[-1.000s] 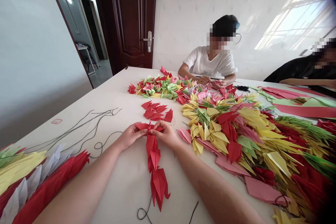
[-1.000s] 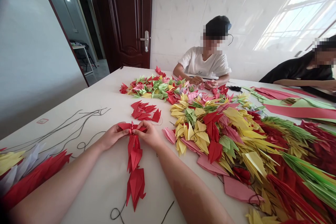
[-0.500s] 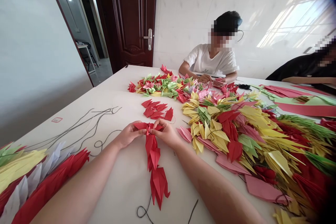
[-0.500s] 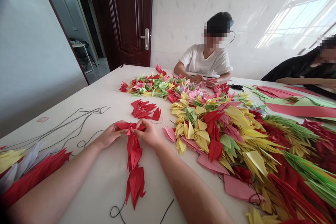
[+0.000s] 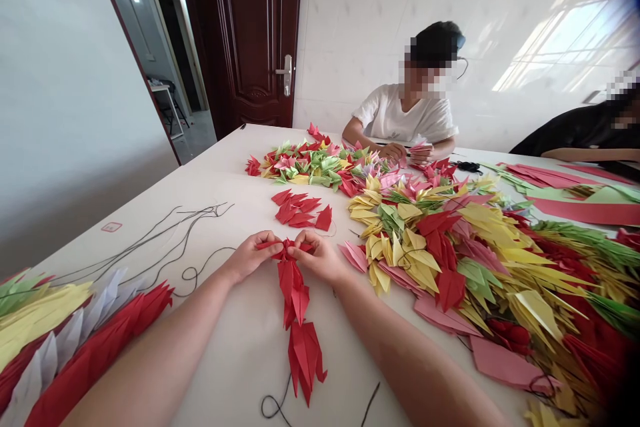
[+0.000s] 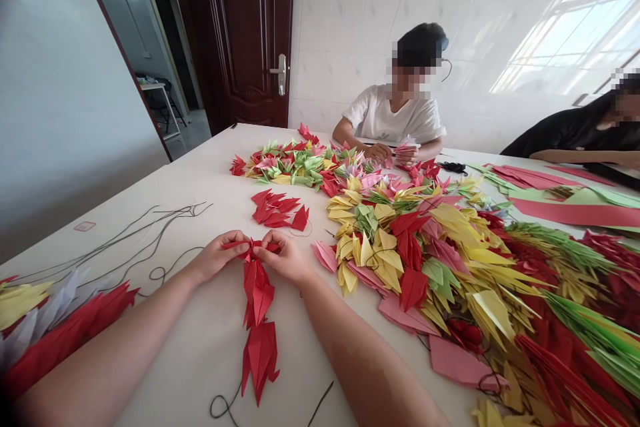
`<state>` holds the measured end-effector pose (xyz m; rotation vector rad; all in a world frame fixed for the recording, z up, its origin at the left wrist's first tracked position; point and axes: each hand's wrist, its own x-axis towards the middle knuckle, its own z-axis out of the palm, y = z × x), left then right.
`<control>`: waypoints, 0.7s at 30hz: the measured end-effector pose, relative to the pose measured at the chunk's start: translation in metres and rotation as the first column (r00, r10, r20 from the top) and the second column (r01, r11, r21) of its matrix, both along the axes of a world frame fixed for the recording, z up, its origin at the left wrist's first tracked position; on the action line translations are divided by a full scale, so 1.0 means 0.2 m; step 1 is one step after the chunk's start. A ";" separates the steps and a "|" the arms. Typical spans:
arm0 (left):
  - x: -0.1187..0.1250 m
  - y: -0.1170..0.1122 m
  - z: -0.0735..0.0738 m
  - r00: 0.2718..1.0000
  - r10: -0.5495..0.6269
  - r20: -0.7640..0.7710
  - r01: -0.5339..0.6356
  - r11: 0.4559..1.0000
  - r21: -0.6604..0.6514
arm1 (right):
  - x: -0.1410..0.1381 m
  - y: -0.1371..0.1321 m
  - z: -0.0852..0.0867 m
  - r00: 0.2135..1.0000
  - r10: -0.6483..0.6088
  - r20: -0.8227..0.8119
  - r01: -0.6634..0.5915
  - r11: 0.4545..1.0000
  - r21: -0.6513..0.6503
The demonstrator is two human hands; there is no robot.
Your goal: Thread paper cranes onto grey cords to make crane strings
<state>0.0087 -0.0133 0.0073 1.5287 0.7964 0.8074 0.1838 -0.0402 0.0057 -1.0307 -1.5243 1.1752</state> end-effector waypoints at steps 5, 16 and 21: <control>0.01 0.00 0.00 0.999 0.016 0.042 -0.017 0.999 0.029 | -0.02 0.01 0.00 0.997 -0.069 -0.024 0.069 0.998 0.004; 0.03 -0.03 0.03 0.992 0.088 0.094 -0.087 0.996 -0.016 | -0.05 0.00 0.01 0.976 -0.121 -0.181 0.104 0.989 -0.102; 0.03 -0.02 0.02 0.988 0.088 0.127 -0.085 0.996 -0.033 | -0.07 -0.01 0.01 0.963 -0.143 -0.227 0.123 0.987 -0.101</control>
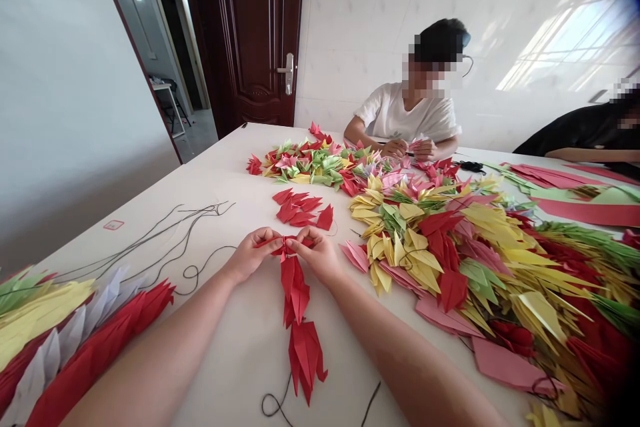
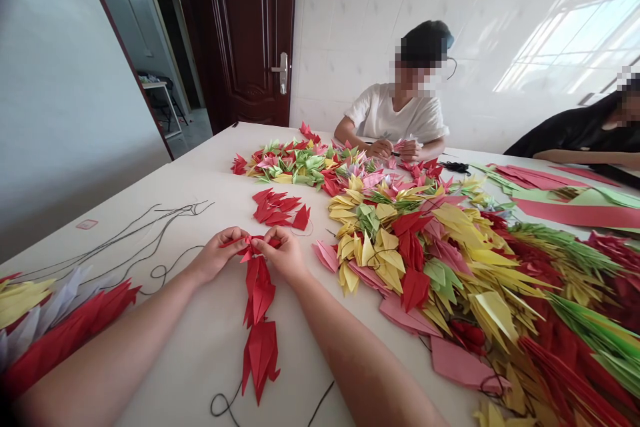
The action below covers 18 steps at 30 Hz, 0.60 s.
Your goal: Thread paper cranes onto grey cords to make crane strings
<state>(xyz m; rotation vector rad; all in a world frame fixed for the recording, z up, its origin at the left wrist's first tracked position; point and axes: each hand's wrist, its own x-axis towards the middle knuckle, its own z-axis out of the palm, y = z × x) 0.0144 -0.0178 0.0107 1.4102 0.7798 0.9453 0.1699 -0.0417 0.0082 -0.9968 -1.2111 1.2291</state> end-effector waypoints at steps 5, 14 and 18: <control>0.00 0.00 0.00 0.999 -0.013 0.031 0.013 1.000 -0.006 | -0.01 0.00 0.01 1.000 -0.012 -0.011 0.012 1.000 0.012; -0.01 0.01 0.00 0.994 -0.081 -0.073 0.077 0.995 -0.055 | 0.05 0.01 -0.01 0.995 0.086 -0.054 -0.085 0.996 0.010; -0.02 0.01 0.01 0.993 -0.086 -0.087 0.082 0.995 -0.052 | 0.05 0.01 -0.01 0.991 0.125 -0.041 -0.125 0.992 0.005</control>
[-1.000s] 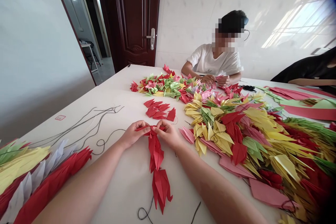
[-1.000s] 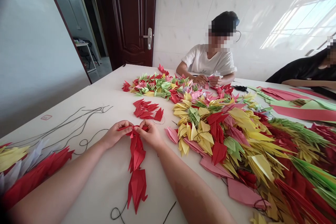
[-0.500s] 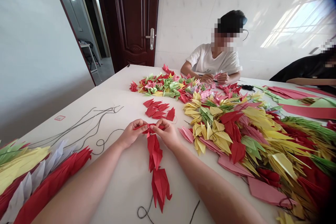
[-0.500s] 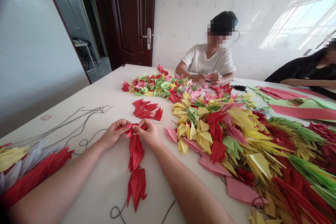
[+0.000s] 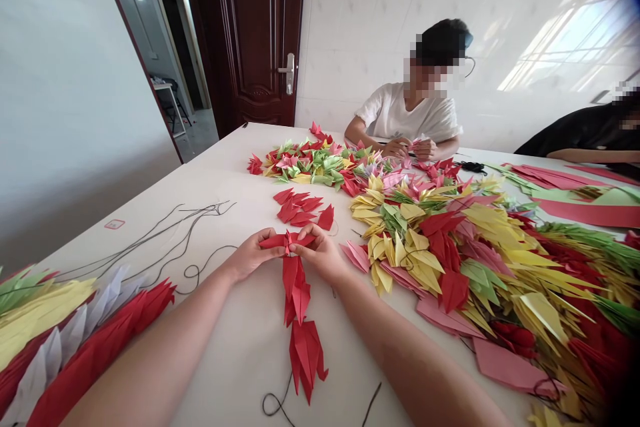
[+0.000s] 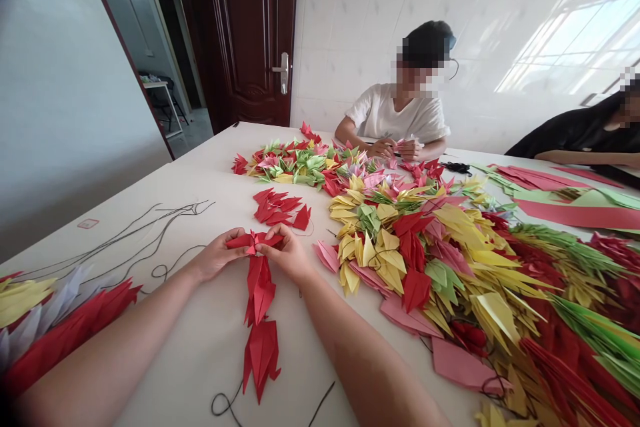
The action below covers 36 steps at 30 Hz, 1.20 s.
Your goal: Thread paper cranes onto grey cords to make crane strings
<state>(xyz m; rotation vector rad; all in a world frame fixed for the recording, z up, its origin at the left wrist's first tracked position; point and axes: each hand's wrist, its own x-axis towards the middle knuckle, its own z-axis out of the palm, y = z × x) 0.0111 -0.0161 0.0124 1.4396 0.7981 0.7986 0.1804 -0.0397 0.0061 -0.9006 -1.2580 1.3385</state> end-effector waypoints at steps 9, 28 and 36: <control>-0.01 0.01 -0.01 1.000 -0.020 -0.006 0.020 1.000 0.013 | 0.01 0.02 -0.03 0.999 0.038 0.026 -0.039 0.999 0.016; -0.01 0.01 0.00 0.996 -0.001 -0.084 0.008 0.997 0.077 | 0.01 0.02 -0.03 0.998 0.063 -0.004 -0.063 0.998 -0.002; -0.01 0.02 -0.02 1.000 0.004 -0.006 -0.004 1.000 0.019 | 0.01 0.02 -0.03 0.996 0.073 -0.058 -0.074 0.997 -0.023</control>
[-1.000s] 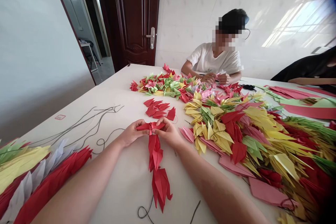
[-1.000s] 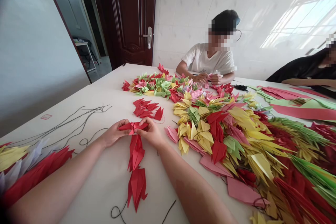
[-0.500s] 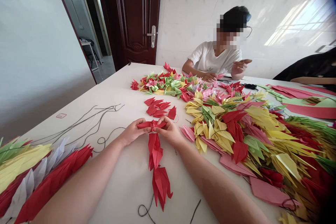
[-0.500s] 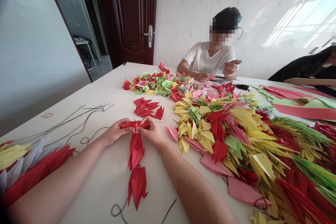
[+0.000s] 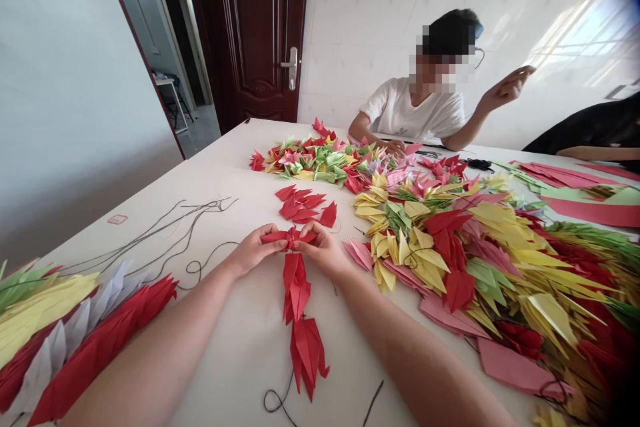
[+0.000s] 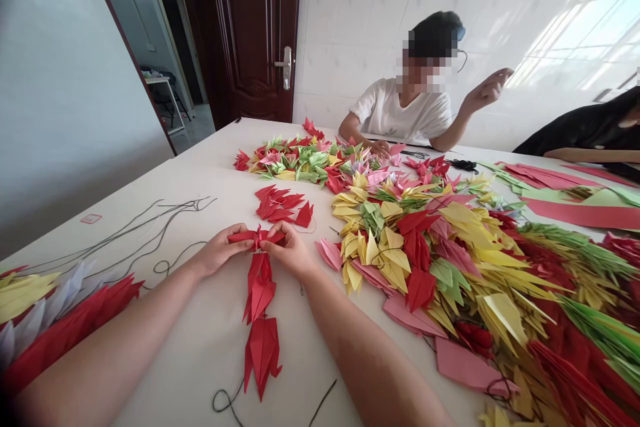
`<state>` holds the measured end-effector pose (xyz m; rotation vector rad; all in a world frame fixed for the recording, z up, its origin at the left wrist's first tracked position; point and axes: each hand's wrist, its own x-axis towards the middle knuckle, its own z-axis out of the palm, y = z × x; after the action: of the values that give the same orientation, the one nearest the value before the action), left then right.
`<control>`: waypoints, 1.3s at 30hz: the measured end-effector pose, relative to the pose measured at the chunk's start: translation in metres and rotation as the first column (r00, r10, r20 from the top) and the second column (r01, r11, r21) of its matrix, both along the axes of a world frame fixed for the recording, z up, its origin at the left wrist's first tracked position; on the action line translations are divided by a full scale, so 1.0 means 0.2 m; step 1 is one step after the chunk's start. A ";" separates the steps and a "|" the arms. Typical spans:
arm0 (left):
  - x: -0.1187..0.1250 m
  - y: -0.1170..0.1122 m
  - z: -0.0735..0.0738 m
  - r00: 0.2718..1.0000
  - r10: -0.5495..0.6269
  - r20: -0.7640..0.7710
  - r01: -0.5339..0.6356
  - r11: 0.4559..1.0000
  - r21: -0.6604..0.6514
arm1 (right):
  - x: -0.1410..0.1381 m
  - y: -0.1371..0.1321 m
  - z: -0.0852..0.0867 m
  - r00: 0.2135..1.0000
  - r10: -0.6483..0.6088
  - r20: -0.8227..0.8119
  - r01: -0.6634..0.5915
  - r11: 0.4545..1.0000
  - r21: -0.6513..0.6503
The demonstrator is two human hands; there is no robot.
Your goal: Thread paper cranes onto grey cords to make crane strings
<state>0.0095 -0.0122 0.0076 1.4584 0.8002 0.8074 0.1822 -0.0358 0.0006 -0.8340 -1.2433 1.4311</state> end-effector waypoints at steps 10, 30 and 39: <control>0.01 0.00 0.01 1.000 0.006 -0.019 -0.006 1.000 -0.009 | 0.00 0.00 0.01 0.996 -0.065 0.063 0.065 0.998 0.007; 0.02 0.03 -0.03 0.938 0.344 -0.039 -0.335 0.931 0.146 | 0.00 -0.02 0.02 0.852 -0.419 0.313 0.257 0.857 0.446; 0.00 0.06 -0.04 0.820 0.570 -0.044 -0.557 0.814 0.166 | -0.01 -0.05 0.03 0.765 -0.330 0.553 -0.003 0.857 0.516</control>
<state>0.0090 0.0002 -0.0004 1.4025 1.3042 1.2759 0.1797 -0.0464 0.0057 -1.0675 -1.8809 0.6158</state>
